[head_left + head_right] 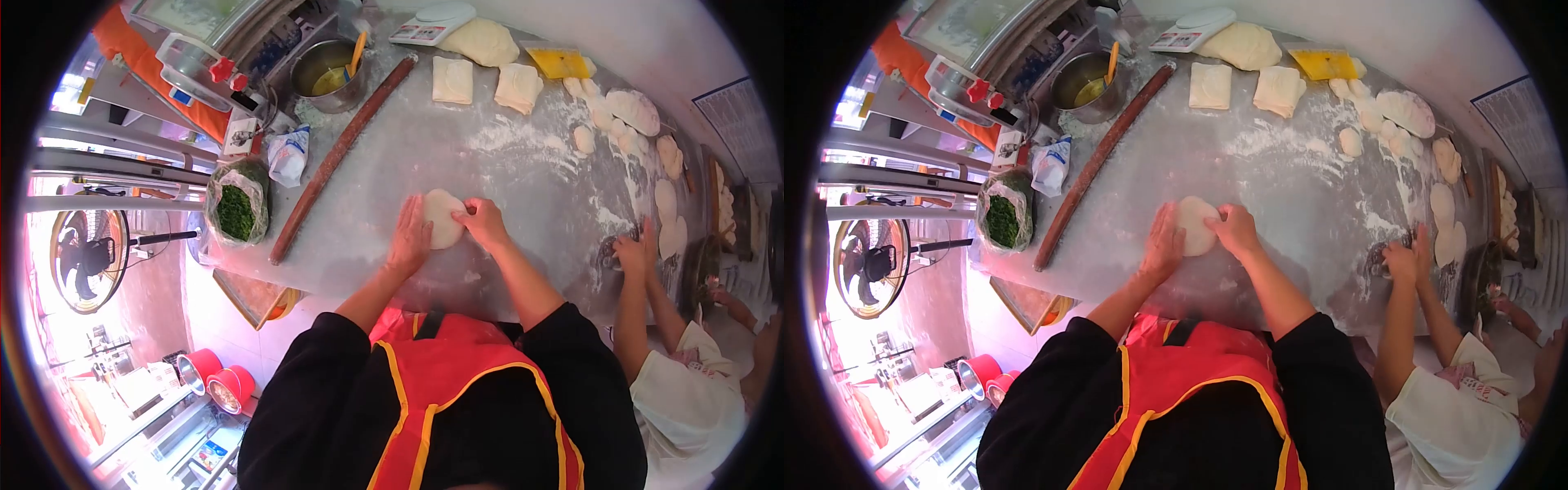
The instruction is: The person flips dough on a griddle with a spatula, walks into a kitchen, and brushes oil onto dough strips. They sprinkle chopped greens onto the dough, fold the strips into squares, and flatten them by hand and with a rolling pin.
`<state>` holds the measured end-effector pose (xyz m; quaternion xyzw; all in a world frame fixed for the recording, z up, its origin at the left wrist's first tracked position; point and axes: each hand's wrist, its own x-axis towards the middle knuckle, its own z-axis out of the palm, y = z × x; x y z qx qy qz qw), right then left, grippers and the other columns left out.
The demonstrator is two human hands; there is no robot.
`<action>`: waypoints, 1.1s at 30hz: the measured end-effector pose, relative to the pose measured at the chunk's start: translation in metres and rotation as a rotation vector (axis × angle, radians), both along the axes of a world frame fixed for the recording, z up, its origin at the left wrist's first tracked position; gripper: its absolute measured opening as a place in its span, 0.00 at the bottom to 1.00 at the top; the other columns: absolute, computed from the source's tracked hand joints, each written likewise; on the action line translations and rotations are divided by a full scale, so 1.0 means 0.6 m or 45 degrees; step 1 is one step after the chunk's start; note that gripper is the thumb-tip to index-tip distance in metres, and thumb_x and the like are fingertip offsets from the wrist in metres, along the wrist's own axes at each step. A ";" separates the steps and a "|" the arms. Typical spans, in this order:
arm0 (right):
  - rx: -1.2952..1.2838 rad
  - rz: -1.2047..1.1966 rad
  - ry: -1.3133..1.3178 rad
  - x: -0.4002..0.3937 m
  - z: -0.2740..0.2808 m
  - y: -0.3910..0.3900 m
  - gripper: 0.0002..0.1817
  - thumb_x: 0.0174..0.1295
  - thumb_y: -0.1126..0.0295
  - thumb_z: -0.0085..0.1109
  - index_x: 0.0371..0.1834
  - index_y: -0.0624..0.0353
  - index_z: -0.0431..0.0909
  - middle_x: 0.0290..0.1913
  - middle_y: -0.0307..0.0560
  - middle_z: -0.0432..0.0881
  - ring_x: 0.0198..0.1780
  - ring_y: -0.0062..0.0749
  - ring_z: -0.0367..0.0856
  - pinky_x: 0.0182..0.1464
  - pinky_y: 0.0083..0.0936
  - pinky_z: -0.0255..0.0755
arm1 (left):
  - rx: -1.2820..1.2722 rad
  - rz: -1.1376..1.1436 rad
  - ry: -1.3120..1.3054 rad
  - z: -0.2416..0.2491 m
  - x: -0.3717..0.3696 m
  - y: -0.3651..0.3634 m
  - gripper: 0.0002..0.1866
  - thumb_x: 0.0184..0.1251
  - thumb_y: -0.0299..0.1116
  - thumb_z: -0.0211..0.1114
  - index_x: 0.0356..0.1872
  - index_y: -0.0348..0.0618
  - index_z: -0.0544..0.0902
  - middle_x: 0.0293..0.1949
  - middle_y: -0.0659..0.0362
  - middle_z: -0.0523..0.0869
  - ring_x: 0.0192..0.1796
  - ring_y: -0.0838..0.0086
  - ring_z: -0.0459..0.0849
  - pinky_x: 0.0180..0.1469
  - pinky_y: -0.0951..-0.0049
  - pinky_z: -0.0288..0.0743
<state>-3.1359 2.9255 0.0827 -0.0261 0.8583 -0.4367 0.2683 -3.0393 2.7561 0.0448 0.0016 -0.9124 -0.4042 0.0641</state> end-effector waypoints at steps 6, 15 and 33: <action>0.022 0.234 0.571 -0.008 -0.025 -0.067 0.25 0.49 0.65 0.68 0.49 0.66 0.78 0.47 0.60 0.82 0.49 0.48 0.81 0.51 0.36 0.74 | -0.253 0.065 -0.084 0.025 0.023 0.023 0.41 0.64 0.39 0.62 0.72 0.31 0.52 0.73 0.41 0.55 0.75 0.50 0.52 0.75 0.54 0.45; 0.070 0.088 0.873 0.021 -0.010 -0.028 0.25 0.61 0.71 0.56 0.62 0.65 0.67 0.61 0.62 0.71 0.62 0.57 0.68 0.65 0.43 0.61 | -0.087 0.059 -0.042 0.025 0.028 -0.007 0.36 0.64 0.38 0.62 0.69 0.32 0.60 0.69 0.42 0.64 0.72 0.51 0.60 0.72 0.54 0.53; 0.044 0.183 1.011 0.093 -0.012 -0.035 0.31 0.64 0.62 0.56 0.67 0.66 0.61 0.67 0.67 0.64 0.68 0.62 0.61 0.68 0.50 0.57 | -0.254 -0.128 -0.027 0.023 -0.042 0.007 0.28 0.61 0.38 0.60 0.63 0.40 0.69 0.65 0.48 0.69 0.68 0.54 0.66 0.69 0.56 0.59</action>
